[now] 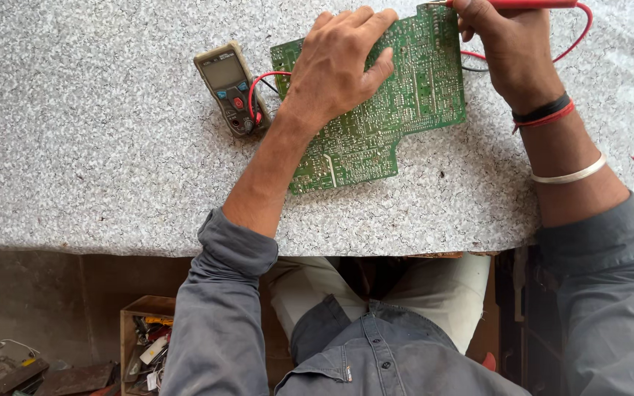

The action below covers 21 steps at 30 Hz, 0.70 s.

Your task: The person holds a large green circuit board on a workbench and probes its components with a red multimeter test lead, repositioning the board and the probe tip across different points while the multimeter sits beside the board. They turn and shift the board to reach other areas and continue probing until the end of the clip.

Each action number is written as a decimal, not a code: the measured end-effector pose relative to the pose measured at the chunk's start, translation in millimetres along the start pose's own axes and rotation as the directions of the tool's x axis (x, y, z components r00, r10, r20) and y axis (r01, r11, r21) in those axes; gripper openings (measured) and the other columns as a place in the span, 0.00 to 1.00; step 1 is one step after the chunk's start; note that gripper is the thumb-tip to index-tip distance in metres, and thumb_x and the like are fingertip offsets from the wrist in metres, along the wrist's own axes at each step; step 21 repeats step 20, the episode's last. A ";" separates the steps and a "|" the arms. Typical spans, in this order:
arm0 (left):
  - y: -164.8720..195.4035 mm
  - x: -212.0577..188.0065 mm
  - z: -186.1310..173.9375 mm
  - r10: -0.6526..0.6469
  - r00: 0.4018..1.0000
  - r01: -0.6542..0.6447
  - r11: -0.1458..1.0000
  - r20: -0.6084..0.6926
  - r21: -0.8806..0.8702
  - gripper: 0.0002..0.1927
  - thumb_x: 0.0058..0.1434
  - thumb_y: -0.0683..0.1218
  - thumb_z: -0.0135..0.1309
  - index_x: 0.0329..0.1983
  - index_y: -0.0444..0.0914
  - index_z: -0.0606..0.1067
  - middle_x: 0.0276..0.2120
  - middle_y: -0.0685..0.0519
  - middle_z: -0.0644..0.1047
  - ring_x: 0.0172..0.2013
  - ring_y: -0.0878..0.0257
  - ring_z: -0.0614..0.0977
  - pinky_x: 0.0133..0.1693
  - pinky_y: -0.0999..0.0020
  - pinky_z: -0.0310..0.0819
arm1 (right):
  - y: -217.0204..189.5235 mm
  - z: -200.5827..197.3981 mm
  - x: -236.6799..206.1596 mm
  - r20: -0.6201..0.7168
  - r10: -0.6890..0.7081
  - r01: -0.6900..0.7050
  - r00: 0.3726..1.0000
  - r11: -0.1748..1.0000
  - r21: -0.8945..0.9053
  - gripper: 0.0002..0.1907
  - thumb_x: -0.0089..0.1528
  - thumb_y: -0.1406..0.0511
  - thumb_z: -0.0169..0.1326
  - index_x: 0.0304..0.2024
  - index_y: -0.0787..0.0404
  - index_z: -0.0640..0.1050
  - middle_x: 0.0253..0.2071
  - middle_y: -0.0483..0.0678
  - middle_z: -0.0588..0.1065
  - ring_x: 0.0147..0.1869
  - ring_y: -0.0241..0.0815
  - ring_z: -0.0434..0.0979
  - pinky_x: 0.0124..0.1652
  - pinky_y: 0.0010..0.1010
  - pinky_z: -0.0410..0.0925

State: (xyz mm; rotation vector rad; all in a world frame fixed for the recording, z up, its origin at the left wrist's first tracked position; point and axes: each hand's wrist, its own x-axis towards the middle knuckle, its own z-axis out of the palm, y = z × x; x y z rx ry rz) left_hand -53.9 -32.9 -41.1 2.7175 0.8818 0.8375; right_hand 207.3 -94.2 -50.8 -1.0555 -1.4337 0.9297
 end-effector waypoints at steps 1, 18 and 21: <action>0.2 -0.5 -1.8 -0.008 1.000 0.008 1.000 0.007 -0.009 0.21 0.68 0.50 0.59 0.61 0.36 0.74 0.46 0.47 0.81 0.43 0.55 0.82 0.54 0.53 0.72 | -0.2 -0.3 0.0 -0.001 -0.005 0.005 1.000 1.000 -0.005 0.14 0.78 0.59 0.58 0.49 0.65 0.79 0.42 0.43 0.77 0.44 0.31 0.77 0.44 0.24 0.71; 1.9 -3.4 -8.0 -0.012 1.000 0.013 0.999 0.029 -0.044 0.23 0.68 0.48 0.61 0.63 0.35 0.73 0.48 0.46 0.80 0.47 0.52 0.80 0.55 0.52 0.69 | -3.0 12.6 -1.7 0.199 -0.229 0.283 0.953 0.906 -0.315 0.09 0.73 0.66 0.62 0.44 0.68 0.82 0.38 0.48 0.80 0.40 0.34 0.77 0.42 0.24 0.69; 0.6 -3.2 -5.5 -0.017 0.999 0.019 0.999 0.036 -0.051 0.23 0.69 0.48 0.60 0.63 0.35 0.73 0.48 0.46 0.80 0.47 0.52 0.80 0.56 0.52 0.68 | -5.3 14.7 0.5 0.189 -0.275 0.322 0.943 0.899 -0.298 0.07 0.74 0.67 0.61 0.46 0.68 0.81 0.41 0.49 0.80 0.44 0.35 0.79 0.46 0.24 0.71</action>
